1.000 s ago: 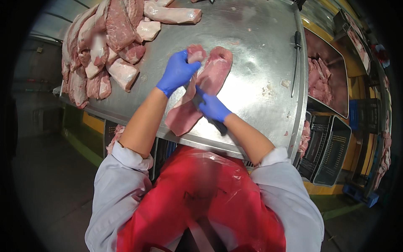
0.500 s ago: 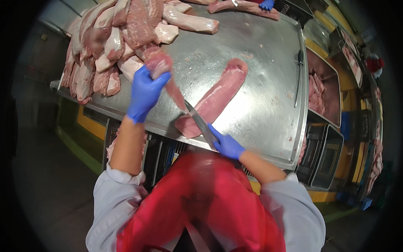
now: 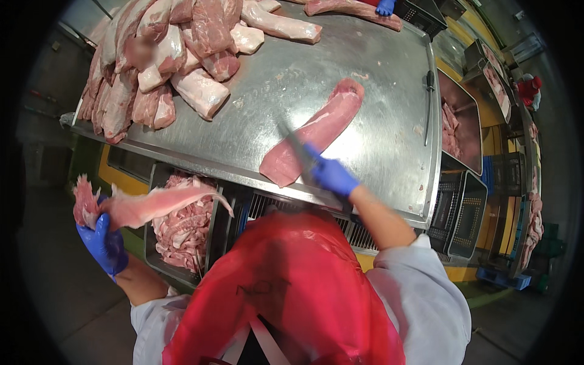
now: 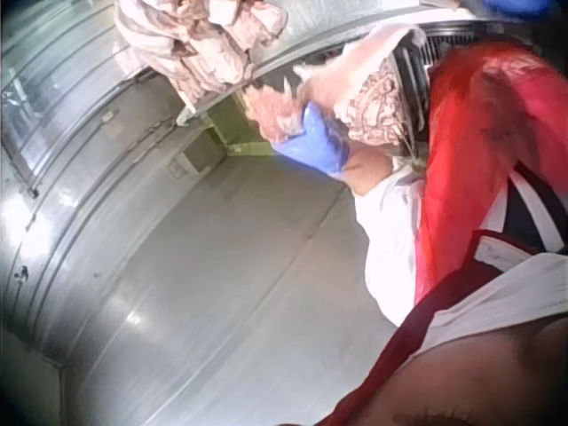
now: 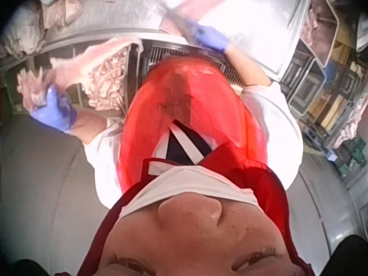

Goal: The person uses a knife to trim fat and connective tissue from large pieces of raw meat on a stainless steel table. The trimmed pieces are placed into a bin below the table while the main cuts are set aside.

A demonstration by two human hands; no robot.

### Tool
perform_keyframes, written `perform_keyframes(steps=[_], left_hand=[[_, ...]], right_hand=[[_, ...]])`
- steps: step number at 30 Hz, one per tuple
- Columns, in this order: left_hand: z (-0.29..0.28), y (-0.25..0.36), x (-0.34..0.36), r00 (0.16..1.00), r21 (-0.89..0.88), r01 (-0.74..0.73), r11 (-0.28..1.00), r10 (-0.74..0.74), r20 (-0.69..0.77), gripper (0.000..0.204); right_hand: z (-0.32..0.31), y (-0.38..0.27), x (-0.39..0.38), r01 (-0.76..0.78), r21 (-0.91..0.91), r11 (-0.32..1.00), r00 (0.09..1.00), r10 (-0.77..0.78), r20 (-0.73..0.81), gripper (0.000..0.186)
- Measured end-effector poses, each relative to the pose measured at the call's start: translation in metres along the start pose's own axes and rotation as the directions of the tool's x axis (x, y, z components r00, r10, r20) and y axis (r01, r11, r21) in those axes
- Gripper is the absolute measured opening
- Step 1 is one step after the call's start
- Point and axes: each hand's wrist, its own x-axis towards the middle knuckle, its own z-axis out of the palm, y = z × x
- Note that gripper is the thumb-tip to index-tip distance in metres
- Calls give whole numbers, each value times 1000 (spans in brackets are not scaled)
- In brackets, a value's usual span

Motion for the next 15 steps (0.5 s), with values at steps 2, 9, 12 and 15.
perform_keyframes(steps=[2,9,12,15], left_hand=[[-34,-25,-7,994,53,96,994,-98,46,70],[-115,-154,-67,782,694,405,595,-618,74,33],[-119,-191,-93,774,923,266,278,-632,-33,31],[-61,-206,-83,844,833,217,509,-527,102,39]], right_hand=[[-51,35,34,-162,48,986,943,169,-288,73],[-79,87,80,-192,186,964,911,246,-330,77],[-39,54,20,-237,163,958,917,276,-289,76],[-44,53,14,-282,185,941,902,326,-283,76]])
